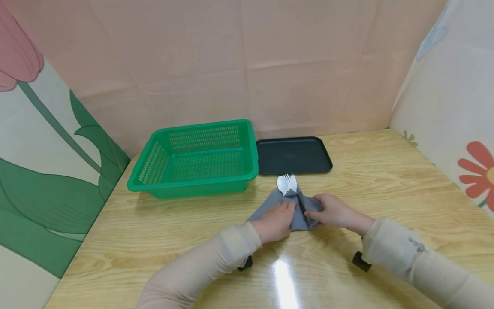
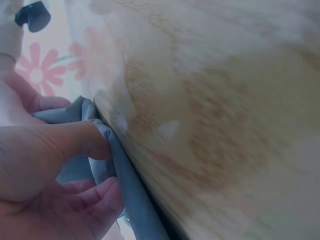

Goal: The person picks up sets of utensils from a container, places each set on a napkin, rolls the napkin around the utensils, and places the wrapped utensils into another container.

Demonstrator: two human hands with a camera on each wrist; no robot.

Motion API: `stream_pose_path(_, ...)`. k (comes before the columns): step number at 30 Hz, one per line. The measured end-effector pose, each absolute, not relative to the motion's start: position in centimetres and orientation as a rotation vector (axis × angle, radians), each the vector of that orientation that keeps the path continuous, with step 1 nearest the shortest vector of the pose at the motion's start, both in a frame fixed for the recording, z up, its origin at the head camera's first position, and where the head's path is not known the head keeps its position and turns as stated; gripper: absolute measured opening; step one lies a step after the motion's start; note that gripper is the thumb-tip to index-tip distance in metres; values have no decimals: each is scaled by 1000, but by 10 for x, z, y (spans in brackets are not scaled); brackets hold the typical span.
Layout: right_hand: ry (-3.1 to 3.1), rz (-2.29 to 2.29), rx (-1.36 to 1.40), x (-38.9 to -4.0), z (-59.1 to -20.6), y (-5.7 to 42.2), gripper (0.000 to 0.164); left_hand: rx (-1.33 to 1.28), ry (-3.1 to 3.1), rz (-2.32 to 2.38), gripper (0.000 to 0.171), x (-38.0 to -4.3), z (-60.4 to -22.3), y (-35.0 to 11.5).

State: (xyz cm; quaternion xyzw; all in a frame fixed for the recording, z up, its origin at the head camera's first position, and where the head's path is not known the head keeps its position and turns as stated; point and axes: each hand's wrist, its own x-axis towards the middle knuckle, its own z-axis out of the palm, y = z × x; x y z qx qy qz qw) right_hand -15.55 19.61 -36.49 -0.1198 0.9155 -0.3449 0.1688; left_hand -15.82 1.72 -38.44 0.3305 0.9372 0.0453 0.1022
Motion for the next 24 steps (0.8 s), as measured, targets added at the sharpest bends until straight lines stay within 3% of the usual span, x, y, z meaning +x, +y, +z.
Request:
stream_pose_path(13,2598,-950,-480,-156,-362,195,35,1014,2759,197,48,-160,-383,12)
stream_pose_path(17,2601,-916,-530,-155,-361,194,39,1016,2718,263,54,-165,-383,11)
stream_pose_path(24,2612,-873,-554,-152,-358,192,43,940,2565,500,84,-180,-383,6)
